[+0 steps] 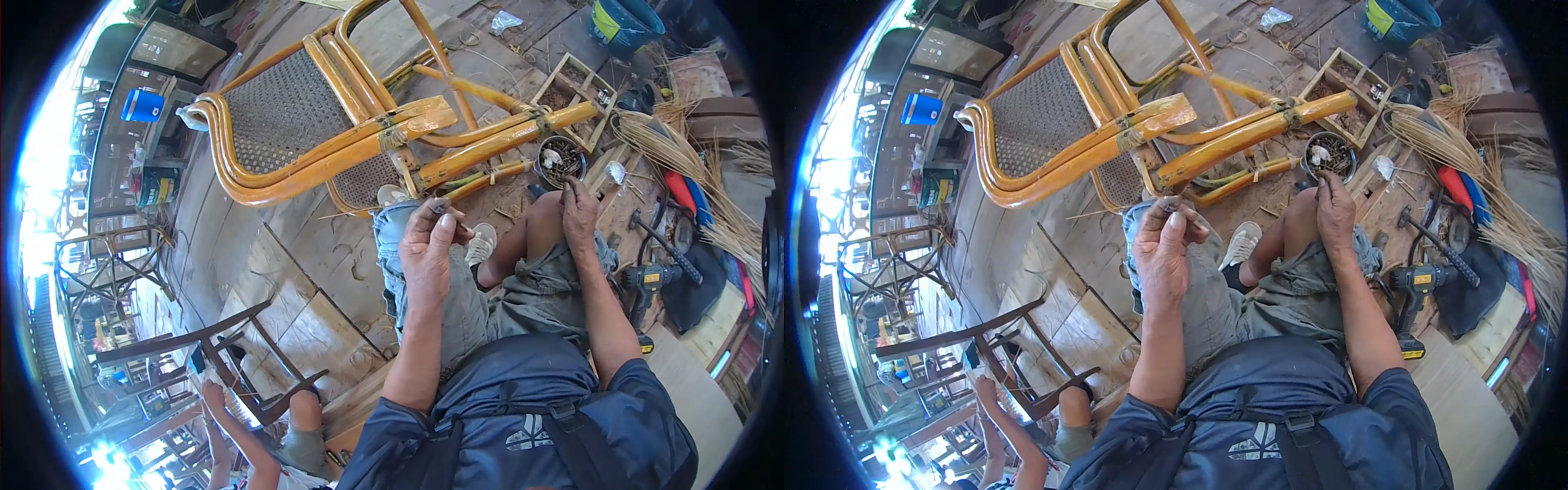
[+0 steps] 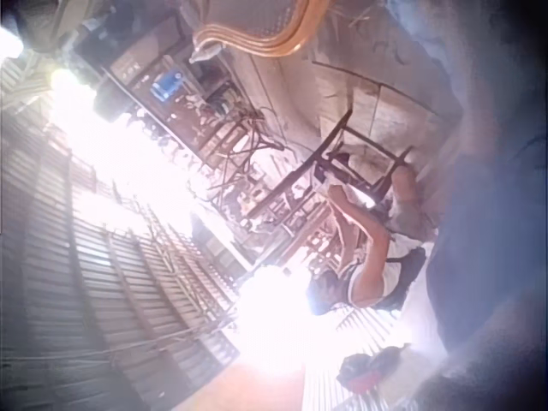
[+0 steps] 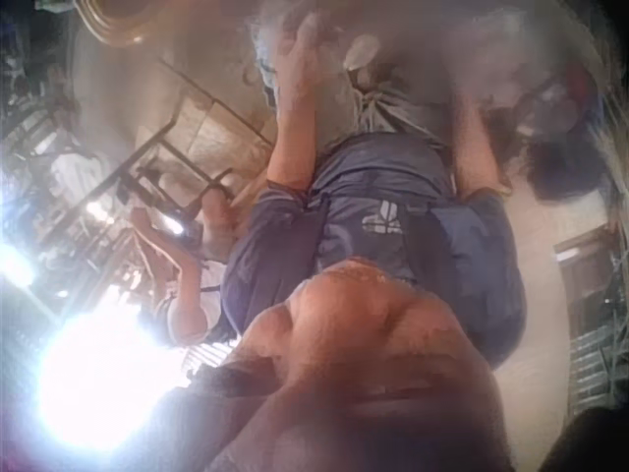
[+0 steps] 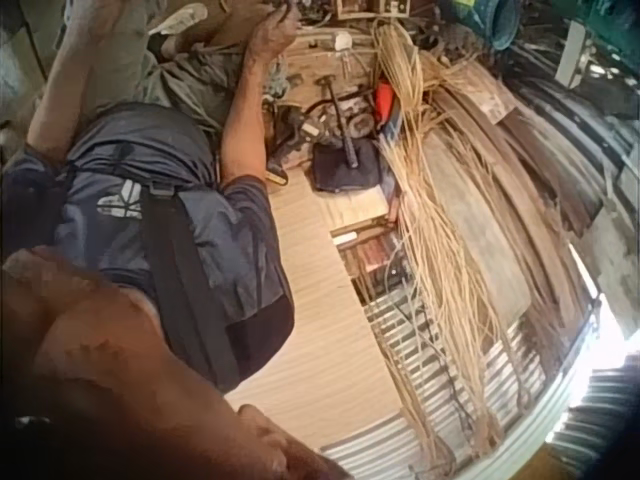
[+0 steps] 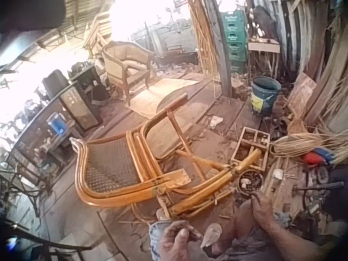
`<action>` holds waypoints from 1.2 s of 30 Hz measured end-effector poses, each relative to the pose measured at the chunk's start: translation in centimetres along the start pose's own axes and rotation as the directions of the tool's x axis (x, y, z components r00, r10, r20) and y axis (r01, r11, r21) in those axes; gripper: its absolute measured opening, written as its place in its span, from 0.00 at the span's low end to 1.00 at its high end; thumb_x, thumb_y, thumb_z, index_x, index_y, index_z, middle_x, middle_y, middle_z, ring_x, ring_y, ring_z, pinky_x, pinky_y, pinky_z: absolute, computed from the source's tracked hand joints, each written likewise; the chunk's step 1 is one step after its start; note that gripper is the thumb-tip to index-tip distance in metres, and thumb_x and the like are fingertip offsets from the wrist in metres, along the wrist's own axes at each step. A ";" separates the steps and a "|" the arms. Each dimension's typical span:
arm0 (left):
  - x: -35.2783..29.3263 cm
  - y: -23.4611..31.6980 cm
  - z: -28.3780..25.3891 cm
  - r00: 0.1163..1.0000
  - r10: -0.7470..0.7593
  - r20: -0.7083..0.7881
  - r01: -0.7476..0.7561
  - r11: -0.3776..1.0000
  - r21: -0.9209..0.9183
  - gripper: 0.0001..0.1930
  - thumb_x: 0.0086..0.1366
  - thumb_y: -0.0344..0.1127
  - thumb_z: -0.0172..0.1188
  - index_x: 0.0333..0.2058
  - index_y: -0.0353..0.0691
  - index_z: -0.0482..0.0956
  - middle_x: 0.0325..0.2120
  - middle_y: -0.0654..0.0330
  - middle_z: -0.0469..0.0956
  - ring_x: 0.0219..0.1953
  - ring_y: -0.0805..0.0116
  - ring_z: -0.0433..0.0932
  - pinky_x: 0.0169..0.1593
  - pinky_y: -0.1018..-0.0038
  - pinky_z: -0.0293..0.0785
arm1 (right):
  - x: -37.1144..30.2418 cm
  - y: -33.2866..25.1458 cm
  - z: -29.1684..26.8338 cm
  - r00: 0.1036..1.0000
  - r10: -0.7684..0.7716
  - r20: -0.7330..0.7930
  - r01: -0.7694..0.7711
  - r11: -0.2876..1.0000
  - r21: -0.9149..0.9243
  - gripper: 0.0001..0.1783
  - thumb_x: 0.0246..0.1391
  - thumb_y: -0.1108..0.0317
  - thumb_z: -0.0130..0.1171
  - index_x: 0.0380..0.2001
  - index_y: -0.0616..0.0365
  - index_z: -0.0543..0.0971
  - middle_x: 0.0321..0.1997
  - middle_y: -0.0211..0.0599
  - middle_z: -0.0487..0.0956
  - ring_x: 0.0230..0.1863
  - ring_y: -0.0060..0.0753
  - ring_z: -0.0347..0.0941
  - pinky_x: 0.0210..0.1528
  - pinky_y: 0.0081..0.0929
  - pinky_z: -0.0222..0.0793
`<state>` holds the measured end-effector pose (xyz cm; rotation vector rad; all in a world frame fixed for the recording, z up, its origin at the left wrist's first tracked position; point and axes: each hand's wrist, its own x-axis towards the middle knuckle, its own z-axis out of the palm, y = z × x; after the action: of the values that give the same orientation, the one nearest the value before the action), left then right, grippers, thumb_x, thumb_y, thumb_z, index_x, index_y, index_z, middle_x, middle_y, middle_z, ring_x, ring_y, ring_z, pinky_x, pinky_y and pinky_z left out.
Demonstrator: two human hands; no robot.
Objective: The person sits on the floor and repairs a yellow rattan chair. They select a screw from a container, sand the screw threads, and use a power drill to drive the screw into the chair's frame. The person also lifts and repositions the chair to access different areas.
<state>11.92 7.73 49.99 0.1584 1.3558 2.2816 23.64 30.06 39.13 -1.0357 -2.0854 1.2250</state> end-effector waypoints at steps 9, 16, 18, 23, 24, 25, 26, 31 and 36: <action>2.8 5.4 -1.6 0.925 0.363 -0.112 -0.320 0.903 0.287 0.08 0.63 0.29 0.53 0.40 0.34 0.72 0.32 0.55 0.76 0.29 0.68 0.77 0.34 0.73 0.75 | 0.2 1.1 0.0 0.997 0.076 -0.004 -0.076 0.994 0.079 0.11 0.58 0.68 0.48 0.40 0.60 0.75 0.24 0.34 0.72 0.26 0.21 0.67 0.31 0.20 0.65; 8.8 9.8 -4.0 0.786 0.615 -0.058 -0.384 0.560 0.735 0.09 0.62 0.32 0.55 0.38 0.32 0.73 0.29 0.59 0.75 0.31 0.73 0.74 0.38 0.78 0.72 | 0.0 0.8 0.1 0.998 0.069 -0.007 -0.068 0.991 0.112 0.10 0.58 0.69 0.49 0.40 0.59 0.75 0.23 0.30 0.70 0.25 0.19 0.65 0.30 0.19 0.64; 10.4 10.2 -4.4 0.784 0.620 -0.037 -0.366 0.509 0.779 0.09 0.62 0.32 0.55 0.38 0.32 0.74 0.29 0.60 0.75 0.31 0.74 0.73 0.39 0.79 0.71 | 0.0 0.9 0.0 0.999 0.038 -0.032 -0.034 0.992 0.120 0.10 0.58 0.69 0.49 0.40 0.59 0.75 0.22 0.29 0.70 0.25 0.19 0.65 0.29 0.18 0.63; 12.5 9.4 -5.2 0.755 0.655 -0.026 -0.315 0.397 0.862 0.10 0.62 0.32 0.56 0.39 0.32 0.75 0.29 0.61 0.75 0.30 0.74 0.73 0.37 0.79 0.71 | -0.4 1.1 0.0 0.996 0.089 -0.009 -0.086 0.981 0.173 0.10 0.58 0.69 0.49 0.39 0.60 0.75 0.22 0.28 0.69 0.24 0.18 0.64 0.28 0.18 0.63; 12.7 9.2 -5.2 0.747 0.665 -0.016 -0.320 0.380 0.868 0.10 0.62 0.32 0.56 0.39 0.32 0.75 0.28 0.61 0.75 0.29 0.74 0.73 0.37 0.78 0.71 | -0.2 1.3 0.0 0.996 0.089 -0.003 -0.087 0.982 0.166 0.10 0.58 0.69 0.49 0.39 0.60 0.75 0.22 0.28 0.69 0.24 0.18 0.64 0.28 0.18 0.63; 12.7 9.1 -5.3 0.740 0.673 -0.007 -0.322 0.364 0.874 0.10 0.62 0.32 0.56 0.38 0.32 0.75 0.27 0.62 0.75 0.29 0.74 0.73 0.36 0.78 0.71 | -0.2 1.3 -0.1 0.996 0.091 0.004 -0.090 0.983 0.158 0.10 0.58 0.69 0.49 0.39 0.60 0.75 0.21 0.28 0.69 0.24 0.18 0.64 0.28 0.18 0.63; 12.7 8.9 -5.4 0.733 0.681 0.002 -0.324 0.347 0.880 0.10 0.62 0.32 0.56 0.38 0.33 0.75 0.27 0.62 0.75 0.28 0.75 0.73 0.36 0.78 0.71 | -0.3 1.1 -0.2 0.996 0.087 0.003 -0.086 0.984 0.154 0.10 0.58 0.69 0.49 0.40 0.60 0.75 0.21 0.28 0.69 0.24 0.18 0.64 0.28 0.18 0.63; 12.1 9.4 -5.1 0.771 0.637 0.011 -0.271 0.312 0.911 0.11 0.63 0.34 0.55 0.39 0.31 0.75 0.28 0.61 0.76 0.30 0.75 0.75 0.37 0.79 0.72 | -0.3 0.8 -0.2 0.999 0.053 -0.010 -0.051 0.988 0.145 0.10 0.58 0.69 0.49 0.40 0.60 0.75 0.21 0.28 0.69 0.24 0.18 0.64 0.28 0.18 0.63; 12.3 9.0 -5.0 0.752 0.658 0.023 -0.274 0.281 0.920 0.11 0.62 0.33 0.54 0.39 0.31 0.75 0.28 0.60 0.76 0.30 0.74 0.74 0.37 0.78 0.71 | -0.4 0.6 0.0 0.999 0.030 -0.042 -0.022 0.987 0.161 0.10 0.58 0.69 0.49 0.40 0.61 0.75 0.21 0.28 0.69 0.24 0.17 0.64 0.28 0.18 0.63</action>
<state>-3.64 5.80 53.46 0.5835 3.0223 1.6943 24.11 29.94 38.57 -1.0102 -1.9106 1.3458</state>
